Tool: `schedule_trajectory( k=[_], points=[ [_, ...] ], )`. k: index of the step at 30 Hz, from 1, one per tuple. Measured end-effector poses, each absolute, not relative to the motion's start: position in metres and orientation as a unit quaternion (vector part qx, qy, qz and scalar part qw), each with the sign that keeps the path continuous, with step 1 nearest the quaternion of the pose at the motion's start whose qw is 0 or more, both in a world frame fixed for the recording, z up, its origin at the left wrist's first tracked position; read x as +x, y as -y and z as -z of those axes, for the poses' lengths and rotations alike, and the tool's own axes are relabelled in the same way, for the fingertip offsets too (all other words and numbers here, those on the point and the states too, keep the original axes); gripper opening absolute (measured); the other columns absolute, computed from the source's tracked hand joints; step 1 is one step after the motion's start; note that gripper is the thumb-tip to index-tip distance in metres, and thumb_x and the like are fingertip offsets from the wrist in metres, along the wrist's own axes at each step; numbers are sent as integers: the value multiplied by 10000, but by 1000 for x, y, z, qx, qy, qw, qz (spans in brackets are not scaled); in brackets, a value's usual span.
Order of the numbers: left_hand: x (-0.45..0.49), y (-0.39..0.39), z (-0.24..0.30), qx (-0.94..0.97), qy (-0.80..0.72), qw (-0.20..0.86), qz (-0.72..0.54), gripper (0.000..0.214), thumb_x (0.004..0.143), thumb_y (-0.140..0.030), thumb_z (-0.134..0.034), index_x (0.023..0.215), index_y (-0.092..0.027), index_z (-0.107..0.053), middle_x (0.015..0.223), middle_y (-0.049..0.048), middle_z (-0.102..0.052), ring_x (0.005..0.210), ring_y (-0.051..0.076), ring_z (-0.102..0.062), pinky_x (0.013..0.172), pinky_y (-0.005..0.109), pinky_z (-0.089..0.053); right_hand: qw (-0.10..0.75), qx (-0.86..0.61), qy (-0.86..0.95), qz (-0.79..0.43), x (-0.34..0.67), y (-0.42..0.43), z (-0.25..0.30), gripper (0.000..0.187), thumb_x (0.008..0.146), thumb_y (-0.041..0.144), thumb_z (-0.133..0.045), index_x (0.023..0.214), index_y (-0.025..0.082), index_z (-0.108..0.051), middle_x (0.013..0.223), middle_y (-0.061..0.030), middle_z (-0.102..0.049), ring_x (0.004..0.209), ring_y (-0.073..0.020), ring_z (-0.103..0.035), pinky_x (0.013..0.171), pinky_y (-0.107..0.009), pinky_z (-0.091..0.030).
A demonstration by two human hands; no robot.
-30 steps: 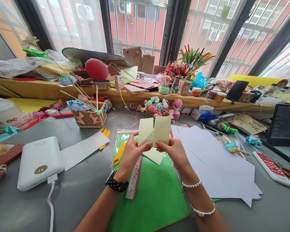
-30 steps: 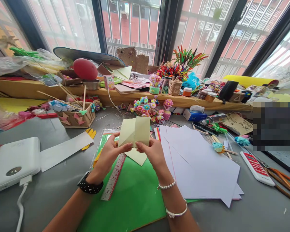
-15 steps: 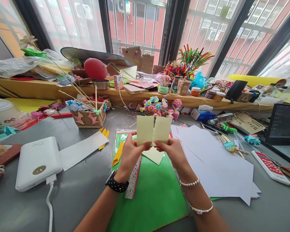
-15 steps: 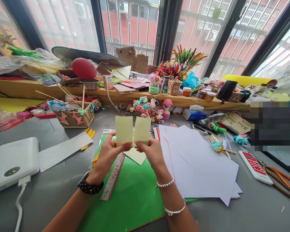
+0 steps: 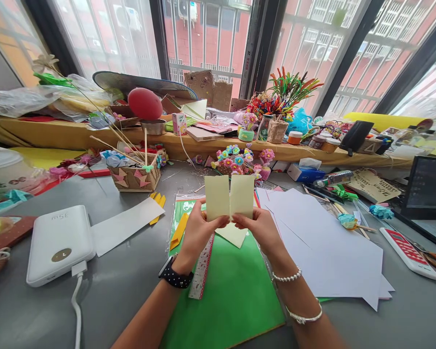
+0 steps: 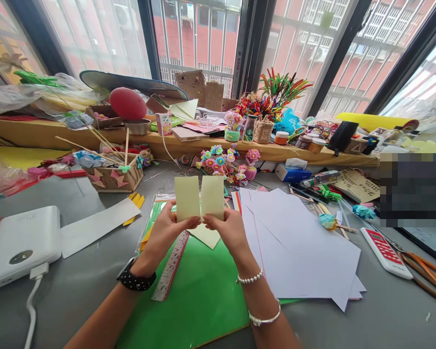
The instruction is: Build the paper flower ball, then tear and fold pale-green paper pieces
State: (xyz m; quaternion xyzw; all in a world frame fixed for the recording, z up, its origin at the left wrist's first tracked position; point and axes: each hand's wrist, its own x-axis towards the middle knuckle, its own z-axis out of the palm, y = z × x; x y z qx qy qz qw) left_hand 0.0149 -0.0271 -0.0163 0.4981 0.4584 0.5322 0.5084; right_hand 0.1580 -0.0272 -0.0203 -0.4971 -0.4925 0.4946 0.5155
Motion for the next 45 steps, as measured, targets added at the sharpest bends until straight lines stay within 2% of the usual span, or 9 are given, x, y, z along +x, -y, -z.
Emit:
schedule_trajectory(
  k=[6,14,18,22,27,31,33,36,45],
  points=[
    [1,22,12,505,-472,479,-541,534,544,-250,-717,961,-166,-394,712,11,-649,623,162,-637,596,277,-521,582,-531,422,-448,177,13,30,210,518,247,-721,642,100,-638,561,-27,-638,514,-120,-569,520,-238,-459],
    [-5,11,21,505,-465,516,-512,344,665,-274,-601,955,-138,-476,785,42,-653,655,172,-644,647,323,-535,632,-469,388,-480,175,13,26,278,650,395,-617,688,120,-632,620,-24,-638,519,-85,-534,540,-218,-443],
    [6,16,23,521,-429,563,-477,297,711,-347,-534,895,-115,-557,839,54,-646,701,169,-636,662,298,-529,575,-435,483,-497,160,18,29,219,637,351,-637,680,137,-626,577,19,-589,467,-61,-466,478,-192,-393],
    [14,20,24,546,-408,570,-459,314,704,-394,-527,829,-114,-595,800,46,-650,686,168,-624,638,287,-524,535,-467,530,-463,151,20,34,233,630,360,-637,685,142,-576,576,14,-581,477,-88,-505,460,-207,-402],
    [-1,10,28,574,-482,455,-481,316,664,-394,-543,765,-108,-633,680,37,-649,652,186,-604,587,281,-496,407,-528,652,-361,159,16,36,324,716,454,-515,646,148,-597,609,-42,-620,582,-163,-574,573,-288,-448],
    [-22,2,27,635,-598,244,-424,256,646,-371,-549,711,-141,-641,617,23,-643,613,183,-585,528,244,-433,342,-601,704,-162,163,12,44,395,600,434,-646,839,120,-621,919,-138,-627,915,-276,-531,797,-379,-385],
    [-28,0,27,634,-610,224,-419,275,653,-382,-540,778,-152,-624,633,22,-652,591,171,-587,516,234,-426,261,-593,753,-116,162,12,48,509,562,464,-664,926,113,-599,1008,-151,-601,954,-281,-518,810,-364,-384],
    [-31,-1,28,631,-623,213,-410,250,688,-387,-487,714,-164,-596,622,16,-639,566,159,-588,501,221,-426,181,-571,794,-104,157,16,49,513,587,483,-631,954,127,-591,1064,-144,-583,967,-265,-524,812,-335,-385],
    [-29,-2,27,640,-651,186,-363,267,772,-323,-328,592,-186,-469,552,8,-561,512,162,-598,450,212,-366,169,-532,826,-81,152,24,43,338,664,196,-530,999,190,-577,988,-71,-634,867,-212,-581,738,-266,-398]
  ],
)
